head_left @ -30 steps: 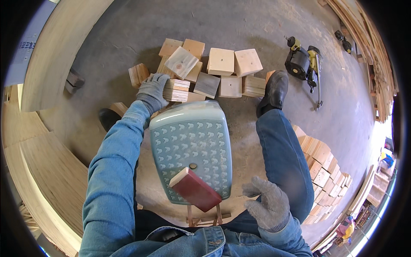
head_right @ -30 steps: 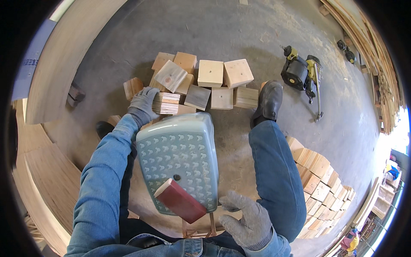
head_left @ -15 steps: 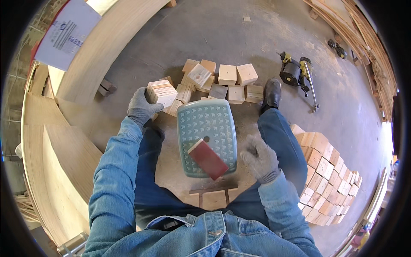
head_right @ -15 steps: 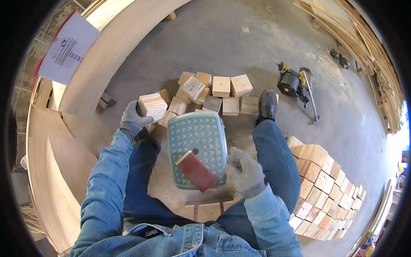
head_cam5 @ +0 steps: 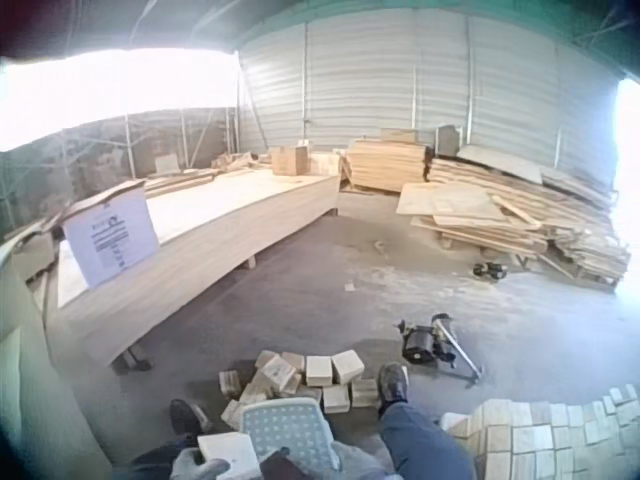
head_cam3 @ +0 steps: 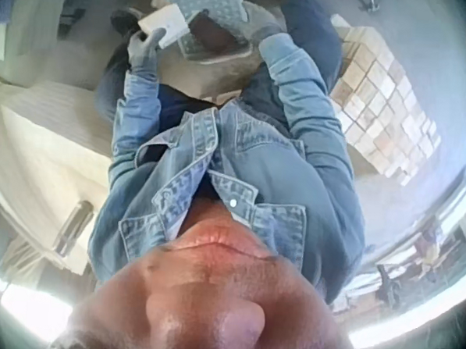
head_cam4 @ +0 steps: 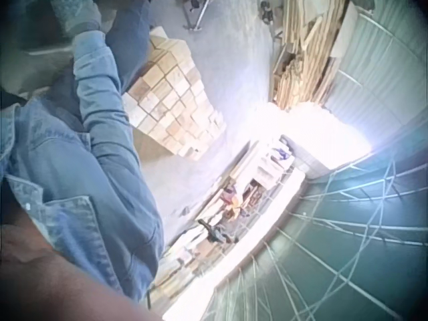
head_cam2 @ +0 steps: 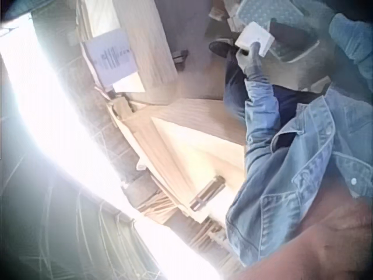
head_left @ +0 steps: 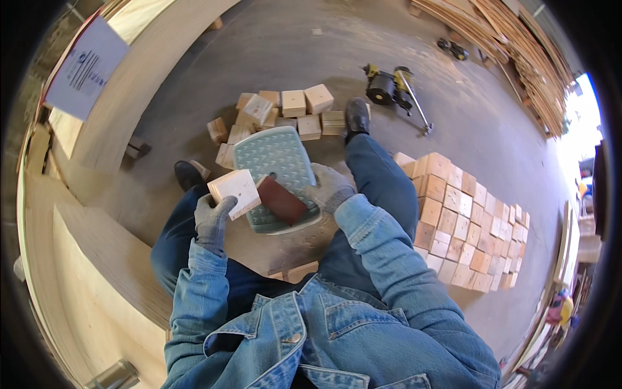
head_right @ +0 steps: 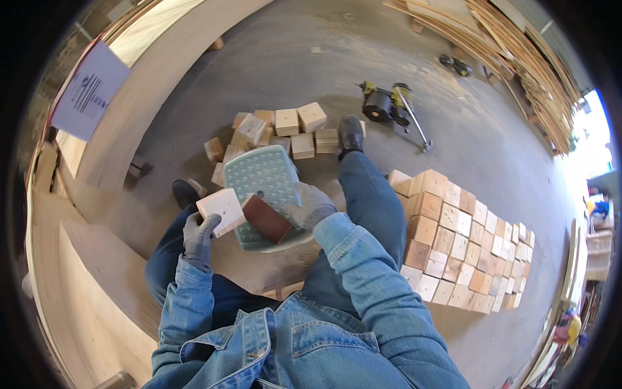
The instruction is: The person sits on the floor and sands small wooden blocks one at a time using a sanding block. They rotate each block to sand multiple faces, then place the finished pieces into a nearby stack.
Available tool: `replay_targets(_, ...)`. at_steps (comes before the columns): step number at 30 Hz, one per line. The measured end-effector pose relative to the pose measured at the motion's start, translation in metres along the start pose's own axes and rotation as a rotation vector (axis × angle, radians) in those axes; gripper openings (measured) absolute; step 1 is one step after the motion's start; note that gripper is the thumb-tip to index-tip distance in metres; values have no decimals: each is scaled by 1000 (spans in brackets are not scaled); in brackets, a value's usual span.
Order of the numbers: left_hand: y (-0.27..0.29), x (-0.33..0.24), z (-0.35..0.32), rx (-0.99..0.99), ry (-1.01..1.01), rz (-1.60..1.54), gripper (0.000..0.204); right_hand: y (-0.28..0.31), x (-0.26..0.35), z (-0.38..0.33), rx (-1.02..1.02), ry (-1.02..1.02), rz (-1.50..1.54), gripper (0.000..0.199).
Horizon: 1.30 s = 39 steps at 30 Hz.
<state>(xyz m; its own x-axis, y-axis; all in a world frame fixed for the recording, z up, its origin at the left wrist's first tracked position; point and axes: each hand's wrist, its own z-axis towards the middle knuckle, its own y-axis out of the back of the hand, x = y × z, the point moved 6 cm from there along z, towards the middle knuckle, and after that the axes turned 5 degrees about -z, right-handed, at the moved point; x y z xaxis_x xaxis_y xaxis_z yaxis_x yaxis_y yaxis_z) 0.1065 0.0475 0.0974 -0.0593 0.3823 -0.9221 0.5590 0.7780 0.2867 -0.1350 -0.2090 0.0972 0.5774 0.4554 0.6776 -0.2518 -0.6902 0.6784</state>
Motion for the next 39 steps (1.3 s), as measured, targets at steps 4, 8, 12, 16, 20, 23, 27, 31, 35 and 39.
replay_targets(4, -13, 5, 1, 23, -42, 122, 70, -9, -4, -8, -134, -35, -56, 71)
replay_targets(8, -13, 18, 10, 51, -32, -22, 70, -5, 33, -10, -33, -28, -176, 82)
replay_targets(12, -15, 30, 12, 72, -7, -191, 64, -24, 38, -4, -9, 18, -236, 90)
replay_targets(16, -9, 54, 11, 115, 180, -529, 53, -14, 10, 13, -66, -154, -88, 98)
replay_targets(20, -32, 57, 15, 154, 346, -807, 68, -19, -32, 29, -150, -311, 65, 100)
replay_targets(23, -52, 53, 22, 191, 377, -954, 81, -30, -44, 38, -54, -416, 185, 100)
replay_targets(27, -58, 58, 34, 183, 349, -930, 80, -40, -46, 50, 65, -459, 258, 98)
replay_targets(31, -59, 50, 29, 129, 311, -909, 76, -36, -43, 51, 57, -402, 255, 92)
replay_targets(35, -53, 37, 31, 96, 199, -914, 70, -29, -37, 49, -75, -352, 247, 87)
replay_targets(39, -48, 20, 30, 120, 111, -973, 66, -25, -33, 50, -180, -299, 158, 86)
